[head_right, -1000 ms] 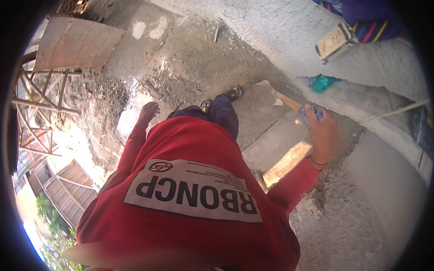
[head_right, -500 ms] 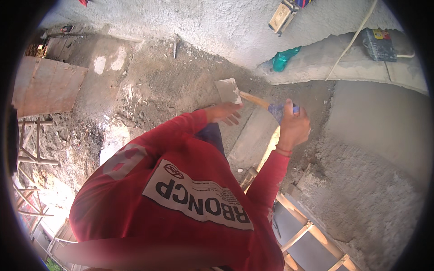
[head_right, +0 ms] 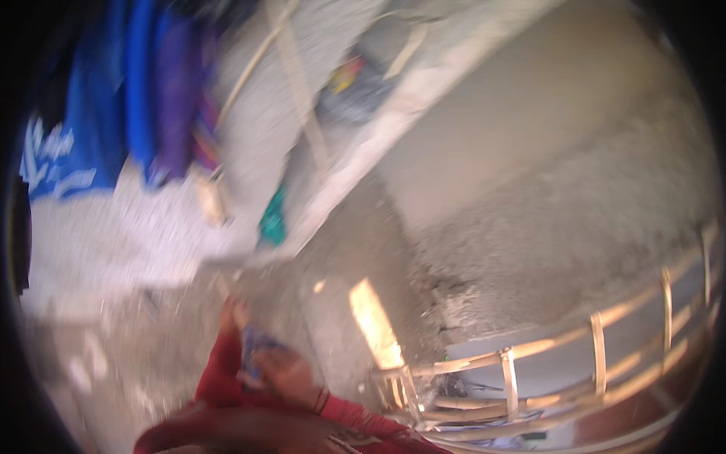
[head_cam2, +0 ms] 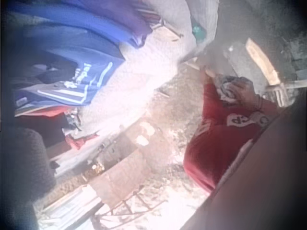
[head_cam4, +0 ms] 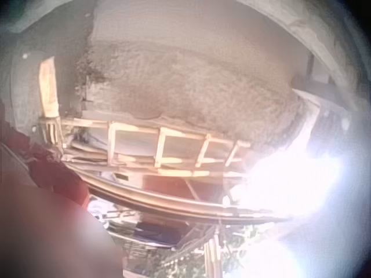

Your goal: The person uses a shovel to break up and gather debris on a concrete floor at a construction site. They repeatedly strike the ground and scoop material into a pile, moving around the area to continue the task.

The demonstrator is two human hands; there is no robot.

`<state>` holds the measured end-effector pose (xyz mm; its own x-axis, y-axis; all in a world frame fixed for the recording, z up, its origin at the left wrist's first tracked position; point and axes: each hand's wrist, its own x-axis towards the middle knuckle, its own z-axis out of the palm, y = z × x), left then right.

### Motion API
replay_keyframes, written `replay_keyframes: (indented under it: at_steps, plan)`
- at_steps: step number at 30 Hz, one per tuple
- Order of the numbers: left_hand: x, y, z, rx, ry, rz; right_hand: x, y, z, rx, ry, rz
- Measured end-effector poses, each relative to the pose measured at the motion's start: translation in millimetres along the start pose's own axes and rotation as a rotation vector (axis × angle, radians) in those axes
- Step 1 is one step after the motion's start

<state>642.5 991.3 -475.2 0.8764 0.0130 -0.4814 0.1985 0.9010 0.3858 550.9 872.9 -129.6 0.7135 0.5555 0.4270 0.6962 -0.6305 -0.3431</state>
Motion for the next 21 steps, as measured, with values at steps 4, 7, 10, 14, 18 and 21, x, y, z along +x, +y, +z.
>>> replay_keyframes:
  at_steps: [4,7,10,14,18,21]
  plan:
    - [95,98,7,0.399,-0.008,0.099,18,39,78,0.088,0.067,0.104]
    - [128,127,44,0.616,-0.075,0.077,35,57,89,0.085,0.185,0.277]
    - [143,123,62,0.756,-0.144,-0.006,38,62,88,0.058,0.257,0.485]
    - [161,125,69,0.867,-0.218,-0.054,46,71,94,0.054,0.333,0.705]
    - [165,135,60,0.964,-0.259,-0.098,47,70,105,0.125,0.408,0.935]
    - [164,131,44,1.034,-0.281,-0.152,37,59,120,0.217,0.489,1.118]
